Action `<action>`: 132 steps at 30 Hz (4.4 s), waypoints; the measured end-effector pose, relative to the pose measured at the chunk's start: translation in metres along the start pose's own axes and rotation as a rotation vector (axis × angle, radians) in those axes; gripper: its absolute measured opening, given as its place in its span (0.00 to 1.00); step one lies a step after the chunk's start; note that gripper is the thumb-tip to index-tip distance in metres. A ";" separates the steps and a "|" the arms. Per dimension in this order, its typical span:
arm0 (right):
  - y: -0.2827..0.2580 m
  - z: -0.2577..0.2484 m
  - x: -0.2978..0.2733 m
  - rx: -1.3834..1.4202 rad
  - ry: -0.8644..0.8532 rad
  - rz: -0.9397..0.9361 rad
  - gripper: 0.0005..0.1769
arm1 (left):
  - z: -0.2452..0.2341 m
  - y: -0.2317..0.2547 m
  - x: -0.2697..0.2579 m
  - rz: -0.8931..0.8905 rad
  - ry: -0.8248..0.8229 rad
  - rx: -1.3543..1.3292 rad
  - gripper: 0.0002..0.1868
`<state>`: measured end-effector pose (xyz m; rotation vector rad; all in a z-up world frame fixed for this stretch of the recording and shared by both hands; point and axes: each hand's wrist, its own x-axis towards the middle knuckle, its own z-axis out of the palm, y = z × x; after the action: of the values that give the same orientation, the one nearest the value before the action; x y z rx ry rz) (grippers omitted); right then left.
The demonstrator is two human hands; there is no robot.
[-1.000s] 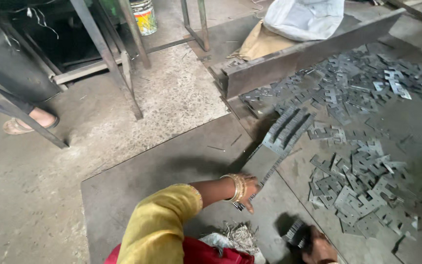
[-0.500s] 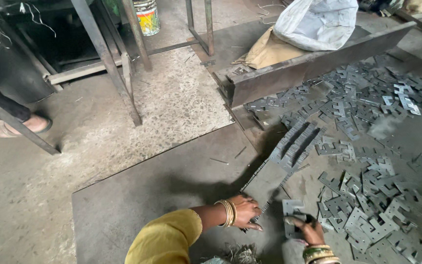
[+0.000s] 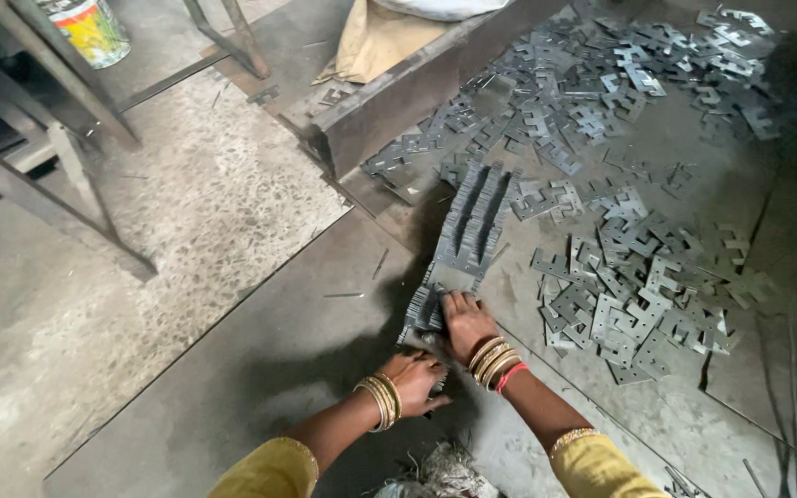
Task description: The person sits on the floor and repeatedly picks up small metal brackets from a scattered pile. They align and stack the brackets into neat vertical columns on the floor.
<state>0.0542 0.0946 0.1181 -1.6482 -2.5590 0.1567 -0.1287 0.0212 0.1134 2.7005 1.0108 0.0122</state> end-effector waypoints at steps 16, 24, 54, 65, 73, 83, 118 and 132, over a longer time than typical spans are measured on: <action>0.039 -0.064 0.053 -0.052 -0.029 0.103 0.61 | -0.018 0.005 0.000 -0.091 -0.163 -0.010 0.28; 0.123 0.011 -0.075 0.133 0.414 0.252 0.49 | -0.032 0.008 -0.002 -0.068 -0.050 -0.113 0.32; 0.285 0.053 -0.302 0.173 0.025 1.252 0.22 | -0.045 0.012 0.013 -0.134 -0.306 0.047 0.41; 0.158 0.037 -0.337 0.389 -0.119 0.991 0.46 | -0.064 0.030 0.019 -0.158 -0.397 0.132 0.39; 0.187 -0.045 -0.356 0.447 0.092 0.923 0.33 | -0.052 0.020 0.012 -0.132 -0.315 0.093 0.44; 0.356 -0.064 -0.247 0.434 0.338 1.215 0.32 | -0.037 0.012 0.013 -0.115 -0.232 0.014 0.41; 0.145 -0.115 -0.338 0.468 0.158 0.692 0.34 | -0.153 0.087 -0.017 -0.126 -0.343 0.143 0.37; 0.215 -0.048 -0.102 0.374 0.197 0.647 0.21 | -0.092 0.086 -0.065 -0.087 -0.495 -0.045 0.42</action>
<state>0.2967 0.0916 0.1335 -2.1211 -1.6512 0.4551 -0.1312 -0.0620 0.2282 2.4270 0.9489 -0.6088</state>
